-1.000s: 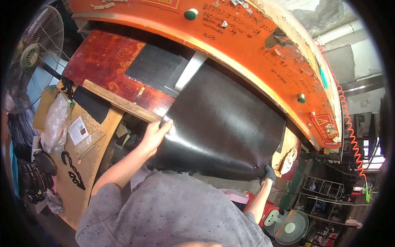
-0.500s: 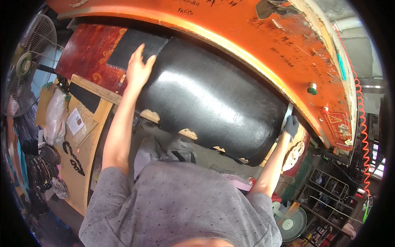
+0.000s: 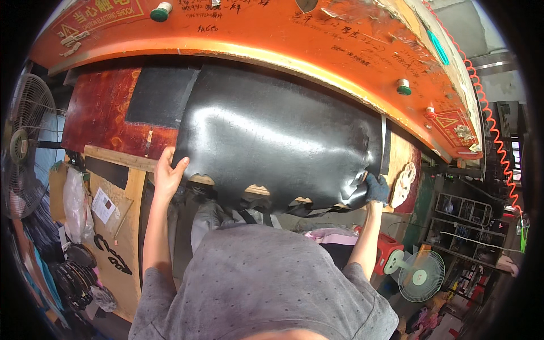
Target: The person operates a hydraulic die-cutting machine to cut shapes from black material. They place a white board and a black sheet on the machine bed, lower the press, then remove the cut pieces and discard the offcuts.
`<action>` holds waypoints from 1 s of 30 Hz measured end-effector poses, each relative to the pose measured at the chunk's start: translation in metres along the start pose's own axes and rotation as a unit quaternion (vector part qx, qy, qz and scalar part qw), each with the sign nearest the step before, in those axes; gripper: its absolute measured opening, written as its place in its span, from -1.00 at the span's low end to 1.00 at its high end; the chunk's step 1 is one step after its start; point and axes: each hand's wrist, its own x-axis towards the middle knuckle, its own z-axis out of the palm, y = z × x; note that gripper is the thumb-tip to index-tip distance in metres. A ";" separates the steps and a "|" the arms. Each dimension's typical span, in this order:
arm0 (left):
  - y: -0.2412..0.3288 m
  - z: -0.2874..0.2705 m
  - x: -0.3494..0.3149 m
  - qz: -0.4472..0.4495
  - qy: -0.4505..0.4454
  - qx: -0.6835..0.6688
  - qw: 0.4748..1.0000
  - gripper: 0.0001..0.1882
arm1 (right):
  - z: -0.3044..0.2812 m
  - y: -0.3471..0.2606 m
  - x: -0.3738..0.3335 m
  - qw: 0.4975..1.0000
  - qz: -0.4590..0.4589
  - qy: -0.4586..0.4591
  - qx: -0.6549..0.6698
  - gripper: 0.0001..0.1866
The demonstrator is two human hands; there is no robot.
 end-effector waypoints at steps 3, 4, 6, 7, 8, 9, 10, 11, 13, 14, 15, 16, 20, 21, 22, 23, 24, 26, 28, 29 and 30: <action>0.027 0.020 0.043 0.085 0.009 -0.024 0.996 -0.76 | 0.003 -0.015 0.046 0.996 -0.002 0.048 -0.073 -0.32; 0.035 0.029 0.065 0.115 0.022 0.019 0.993 -0.74 | 0.007 -0.023 0.068 0.992 -0.008 0.055 -0.112 -0.30; 0.046 0.042 0.105 0.077 0.072 0.295 0.950 -0.56 | 0.014 -0.040 0.113 0.988 -0.015 0.064 -0.138 -0.29; 0.048 0.048 0.120 0.035 0.068 0.345 0.935 -0.47 | 0.022 -0.046 0.131 0.989 -0.015 0.067 -0.128 -0.31; 0.048 0.053 0.127 0.076 0.079 0.370 0.923 -0.45 | 0.030 -0.051 0.144 0.996 -0.023 0.051 -0.076 -0.34; 0.048 0.057 0.134 0.041 0.072 0.397 0.914 -0.48 | 0.031 -0.056 0.154 0.998 -0.048 0.031 -0.019 -0.36; 0.047 0.060 0.134 0.025 0.080 0.406 0.910 -0.48 | 0.036 -0.059 0.159 0.996 -0.062 0.044 -0.049 -0.39; 0.045 0.064 0.134 0.043 0.100 0.405 0.908 -0.49 | 0.038 -0.063 0.162 0.992 -0.081 0.052 -0.080 -0.42; 0.042 0.065 0.125 0.078 0.126 0.430 0.890 -0.50 | 0.041 -0.066 0.152 0.982 -0.081 0.104 -0.138 -0.43; 0.042 0.066 0.124 0.096 0.129 0.437 0.885 -0.51 | 0.036 -0.066 0.144 0.990 -0.068 0.047 -0.118 -0.39; 0.041 0.063 0.123 0.095 0.117 0.443 0.884 -0.50 | 0.031 -0.065 0.132 0.993 -0.095 0.002 -0.064 -0.37; 0.040 0.063 0.124 0.070 0.106 0.453 0.882 -0.50 | 0.030 -0.063 0.121 0.991 -0.110 0.056 -0.057 -0.38; 0.034 0.058 0.125 0.038 0.081 0.444 0.892 -0.50 | -0.013 -0.040 0.071 0.974 -0.044 0.192 -0.117 -0.41; 0.031 0.057 0.124 0.050 0.071 0.451 0.888 -0.50 | -0.025 -0.034 0.064 0.957 -0.035 0.230 -0.171 -0.40; 0.029 0.054 0.122 0.061 0.065 0.444 0.891 -0.49 | -0.043 -0.026 0.056 0.944 -0.024 0.254 -0.211 -0.37; 0.027 0.054 0.119 0.079 0.070 0.429 0.897 -0.51 | -0.059 -0.020 0.054 0.919 0.024 0.277 -0.278 -0.24; 0.025 0.052 0.117 0.109 0.071 0.437 0.890 -0.53 | -0.077 -0.014 0.058 0.923 0.085 0.272 -0.259 -0.29; 0.020 0.051 0.105 0.122 0.080 0.439 0.887 -0.55 | -0.099 0.006 0.068 0.931 0.102 0.250 -0.246 -0.34; 0.014 0.045 0.085 0.129 0.100 0.418 0.894 -0.56 | -0.108 0.029 0.100 0.952 -0.006 0.208 -0.224 -0.30; 0.009 0.042 0.076 0.152 0.117 0.391 0.900 -0.56 | -0.106 0.041 0.120 0.958 -0.177 0.168 -0.148 -0.28; 0.002 0.040 0.060 0.088 0.095 0.349 0.928 -0.57 | -0.104 0.054 0.136 0.946 -0.226 0.156 -0.172 -0.28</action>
